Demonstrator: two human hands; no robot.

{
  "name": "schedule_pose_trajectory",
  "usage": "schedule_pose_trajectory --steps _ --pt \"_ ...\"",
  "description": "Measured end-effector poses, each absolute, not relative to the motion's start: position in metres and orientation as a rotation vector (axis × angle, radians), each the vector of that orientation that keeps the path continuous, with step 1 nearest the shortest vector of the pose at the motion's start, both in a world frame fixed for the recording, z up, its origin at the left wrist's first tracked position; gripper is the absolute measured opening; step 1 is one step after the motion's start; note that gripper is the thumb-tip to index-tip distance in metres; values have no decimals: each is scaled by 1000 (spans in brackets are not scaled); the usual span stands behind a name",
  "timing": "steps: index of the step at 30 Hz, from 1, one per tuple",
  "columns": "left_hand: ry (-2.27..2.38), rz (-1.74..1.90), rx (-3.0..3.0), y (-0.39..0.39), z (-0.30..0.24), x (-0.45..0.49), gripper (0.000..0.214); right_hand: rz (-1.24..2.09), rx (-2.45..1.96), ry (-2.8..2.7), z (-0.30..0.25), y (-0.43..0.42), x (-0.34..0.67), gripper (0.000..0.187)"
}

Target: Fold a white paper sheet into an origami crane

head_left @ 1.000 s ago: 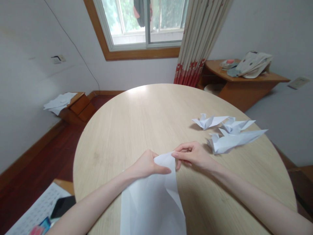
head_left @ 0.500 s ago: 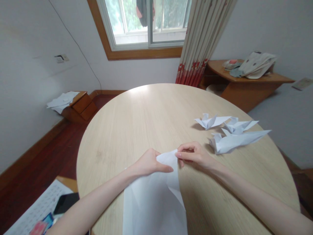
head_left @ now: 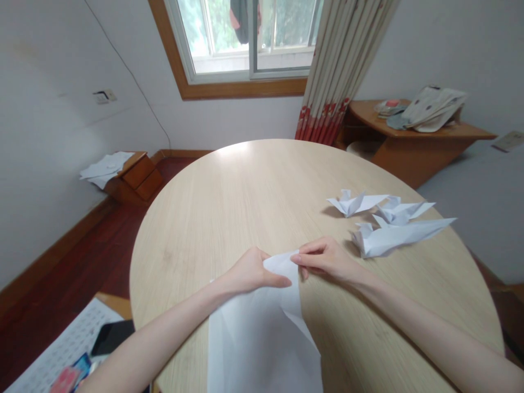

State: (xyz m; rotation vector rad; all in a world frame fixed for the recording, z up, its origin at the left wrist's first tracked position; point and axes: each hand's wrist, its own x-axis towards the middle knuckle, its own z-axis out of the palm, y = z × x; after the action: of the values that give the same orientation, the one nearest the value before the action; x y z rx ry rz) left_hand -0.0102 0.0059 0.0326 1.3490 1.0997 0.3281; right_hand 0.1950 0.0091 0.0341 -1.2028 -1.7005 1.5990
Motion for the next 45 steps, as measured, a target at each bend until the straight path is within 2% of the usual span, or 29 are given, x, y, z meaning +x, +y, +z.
schedule_pose_trajectory --steps 6,12,36,45 --pt "1137 330 1437 2 38 -9 24 1552 -1250 -1680 39 9 193 39" --pt "1141 335 1400 -1 33 -6 35 1528 -1262 -1631 36 7 191 35" --pt "1075 307 1334 1 37 -7 29 1617 -1252 -1414 31 7 189 39" --pt "1062 298 1370 1 40 -6 30 1643 -1270 -1488 38 5 189 43"
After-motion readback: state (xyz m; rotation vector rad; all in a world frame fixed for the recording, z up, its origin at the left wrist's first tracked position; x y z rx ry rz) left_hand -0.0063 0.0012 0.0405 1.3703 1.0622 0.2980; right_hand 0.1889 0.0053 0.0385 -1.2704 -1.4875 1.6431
